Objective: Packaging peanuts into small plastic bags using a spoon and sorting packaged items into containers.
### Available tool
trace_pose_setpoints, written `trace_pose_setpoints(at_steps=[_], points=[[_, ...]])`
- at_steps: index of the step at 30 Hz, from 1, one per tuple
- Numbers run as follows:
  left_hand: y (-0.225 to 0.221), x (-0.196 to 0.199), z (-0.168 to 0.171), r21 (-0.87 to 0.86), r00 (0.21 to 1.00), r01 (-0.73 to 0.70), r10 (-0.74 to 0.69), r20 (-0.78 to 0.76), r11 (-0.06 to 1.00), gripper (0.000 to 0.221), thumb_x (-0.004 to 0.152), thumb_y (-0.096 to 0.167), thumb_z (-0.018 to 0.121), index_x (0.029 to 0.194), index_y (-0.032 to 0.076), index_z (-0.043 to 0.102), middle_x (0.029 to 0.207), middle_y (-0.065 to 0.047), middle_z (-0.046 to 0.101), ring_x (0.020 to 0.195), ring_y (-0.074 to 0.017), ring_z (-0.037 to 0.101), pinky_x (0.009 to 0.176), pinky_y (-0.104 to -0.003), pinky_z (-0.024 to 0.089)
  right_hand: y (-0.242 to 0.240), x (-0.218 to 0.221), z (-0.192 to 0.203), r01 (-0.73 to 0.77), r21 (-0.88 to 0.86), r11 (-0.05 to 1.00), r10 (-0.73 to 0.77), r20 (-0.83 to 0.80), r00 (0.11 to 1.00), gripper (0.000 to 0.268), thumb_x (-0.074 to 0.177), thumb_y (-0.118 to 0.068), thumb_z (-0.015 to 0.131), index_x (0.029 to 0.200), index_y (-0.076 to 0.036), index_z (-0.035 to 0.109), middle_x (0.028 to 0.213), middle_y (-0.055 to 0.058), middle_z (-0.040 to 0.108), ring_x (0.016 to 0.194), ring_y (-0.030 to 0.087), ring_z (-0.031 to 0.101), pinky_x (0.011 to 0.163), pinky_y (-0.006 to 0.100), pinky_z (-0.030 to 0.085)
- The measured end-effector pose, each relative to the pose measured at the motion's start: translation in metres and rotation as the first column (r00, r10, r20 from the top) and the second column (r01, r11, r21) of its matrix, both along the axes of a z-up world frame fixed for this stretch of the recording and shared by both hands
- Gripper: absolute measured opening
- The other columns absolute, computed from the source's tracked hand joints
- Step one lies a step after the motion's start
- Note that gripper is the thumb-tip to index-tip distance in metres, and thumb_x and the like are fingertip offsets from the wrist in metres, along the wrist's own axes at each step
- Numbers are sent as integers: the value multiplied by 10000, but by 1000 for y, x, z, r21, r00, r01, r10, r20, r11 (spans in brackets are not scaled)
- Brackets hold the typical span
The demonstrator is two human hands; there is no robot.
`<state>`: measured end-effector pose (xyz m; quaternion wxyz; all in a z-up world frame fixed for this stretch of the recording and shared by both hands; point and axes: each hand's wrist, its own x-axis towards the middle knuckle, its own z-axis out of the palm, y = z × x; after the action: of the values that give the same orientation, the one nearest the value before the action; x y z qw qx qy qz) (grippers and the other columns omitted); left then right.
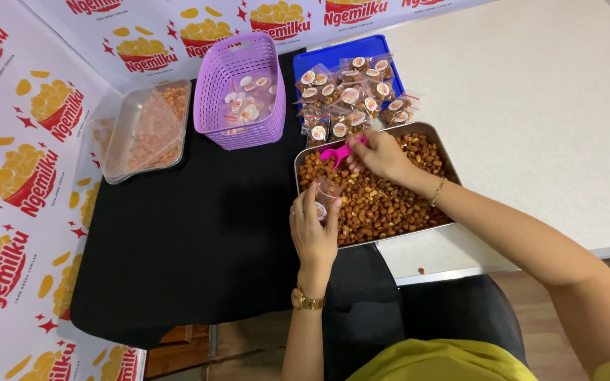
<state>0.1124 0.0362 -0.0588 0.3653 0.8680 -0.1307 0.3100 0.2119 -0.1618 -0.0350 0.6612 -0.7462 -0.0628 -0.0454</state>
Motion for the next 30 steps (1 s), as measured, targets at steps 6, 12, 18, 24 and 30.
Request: trace_pose_setpoints(at_steps=[6, 12, 18, 24, 30], points=[[1, -3, 7, -23, 999, 22, -23, -34, 999, 584, 971, 506, 645, 1368, 81, 584, 1173, -106, 614, 1083, -304, 643, 892, -413, 514, -13, -5, 6, 134, 243, 961, -75, -237, 968, 232, 1031, -126, 543, 1131, 78, 590, 771, 201, 728, 627, 225, 755, 554, 313, 657], [-2, -5, 17, -18, 995, 58, -60, -74, 998, 566, 977, 484, 642, 1364, 77, 578, 1178, -108, 621, 1111, -306, 632, 912, -411, 491, -35, -12, 21, 184, 298, 937, -115, -234, 965, 185, 1020, -159, 592, 1044, 19, 637, 690, 151, 707, 534, 168, 714, 459, 240, 604], [-6, -6, 18, -12, 994, 86, -86, -66, 996, 563, 979, 484, 643, 1355, 71, 580, 1173, -99, 633, 1138, -287, 630, 932, -394, 479, -33, -37, 54, 129, 296, 946, -80, -170, 982, 211, 1031, -184, 625, 905, -24, 676, 604, 129, 664, 440, 137, 647, 365, 194, 508], [-10, -8, 17, -2, 994, 93, -93, -57, 996, 547, 972, 482, 652, 1349, 91, 588, 1158, -92, 631, 1127, -284, 632, 951, -394, 471, -24, -61, 78, 33, 141, 989, -25, -56, 998, 246, 1048, -149, 605, 877, 4, 693, 589, 126, 659, 433, 139, 620, 357, 204, 472], [-13, -8, 15, 20, 997, 82, -81, -17, 996, 542, 963, 480, 668, 1345, 103, 591, 1151, -84, 633, 1112, -271, 641, 947, -391, 482, -13, -82, 106, 42, -262, 964, 27, 252, 967, 206, 1039, -103, 626, 925, 43, 717, 589, 136, 664, 435, 171, 618, 389, 238, 481]])
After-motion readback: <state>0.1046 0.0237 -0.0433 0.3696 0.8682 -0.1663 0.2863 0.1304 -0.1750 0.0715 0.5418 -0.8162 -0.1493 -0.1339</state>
